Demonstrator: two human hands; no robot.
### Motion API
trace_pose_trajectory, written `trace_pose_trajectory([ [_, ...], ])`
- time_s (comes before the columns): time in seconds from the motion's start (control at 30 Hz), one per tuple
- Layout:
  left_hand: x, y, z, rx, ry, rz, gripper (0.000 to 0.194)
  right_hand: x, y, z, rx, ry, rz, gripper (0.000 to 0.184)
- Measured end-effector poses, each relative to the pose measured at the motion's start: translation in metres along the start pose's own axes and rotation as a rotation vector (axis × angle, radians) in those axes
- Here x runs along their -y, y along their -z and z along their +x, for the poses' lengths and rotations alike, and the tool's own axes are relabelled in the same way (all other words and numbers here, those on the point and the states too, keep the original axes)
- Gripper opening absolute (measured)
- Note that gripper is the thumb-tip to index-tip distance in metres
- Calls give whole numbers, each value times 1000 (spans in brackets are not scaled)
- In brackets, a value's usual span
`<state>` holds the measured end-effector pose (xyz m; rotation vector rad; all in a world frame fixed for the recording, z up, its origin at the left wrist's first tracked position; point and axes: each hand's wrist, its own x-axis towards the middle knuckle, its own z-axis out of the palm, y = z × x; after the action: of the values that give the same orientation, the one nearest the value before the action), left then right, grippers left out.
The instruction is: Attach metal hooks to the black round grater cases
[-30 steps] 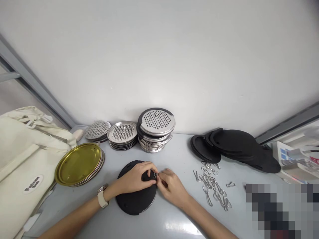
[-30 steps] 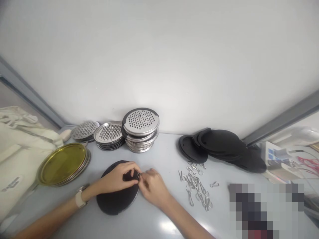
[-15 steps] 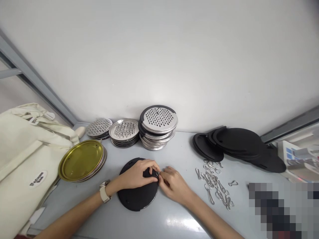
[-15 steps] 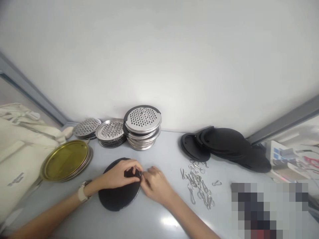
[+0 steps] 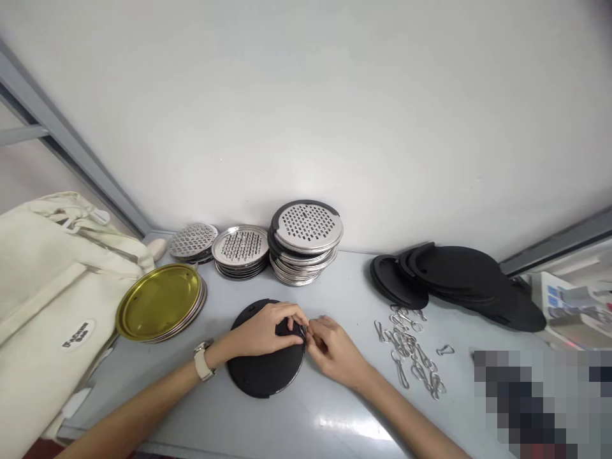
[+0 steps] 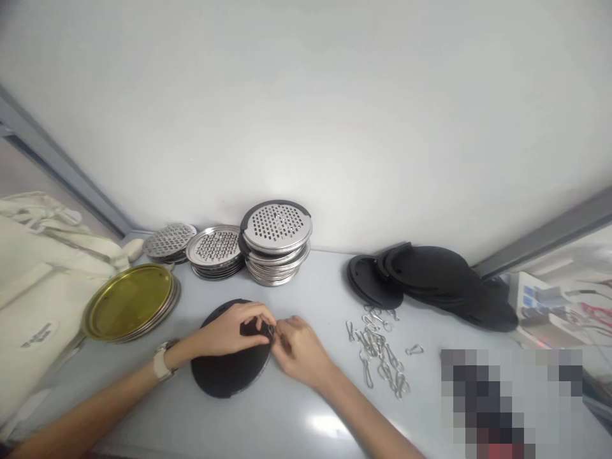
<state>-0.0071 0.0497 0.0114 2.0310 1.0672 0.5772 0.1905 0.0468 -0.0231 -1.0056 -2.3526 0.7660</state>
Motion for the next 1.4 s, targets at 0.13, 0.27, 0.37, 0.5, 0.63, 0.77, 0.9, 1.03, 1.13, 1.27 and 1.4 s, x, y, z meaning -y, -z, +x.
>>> trace_pose_trajectory([
  [0.13,0,0,0,-11,-6,-11,23,-1,3,2,37,-33,100,25],
  [0.27,0,-1,1,-14,-8,-21,23,-4,5,2,59,-65,150,23],
  [0.37,0,-1,0,-13,-9,-32,23,-7,5,2,77,-71,161,22],
  [0.5,-1,0,0,-4,-16,-42,24,-8,5,4,92,-55,170,25],
  [0.63,-1,1,0,-2,-13,-35,24,-8,6,5,101,-41,192,28],
  [0.77,0,0,-1,2,-13,-35,24,-12,9,4,112,-63,222,27],
  [0.9,1,-1,-1,17,-27,-30,23,-13,9,3,130,-74,240,28],
  [1.03,1,-1,-1,-5,-21,-17,21,-4,2,3,84,-112,220,30],
  [1.13,2,-1,0,-24,-6,-25,21,3,-4,3,7,-162,177,29],
  [1.27,0,0,0,-1,-12,-53,20,2,-3,1,57,-121,177,30],
  [1.4,0,0,1,-12,-14,-43,21,-2,-2,0,62,-76,154,28],
])
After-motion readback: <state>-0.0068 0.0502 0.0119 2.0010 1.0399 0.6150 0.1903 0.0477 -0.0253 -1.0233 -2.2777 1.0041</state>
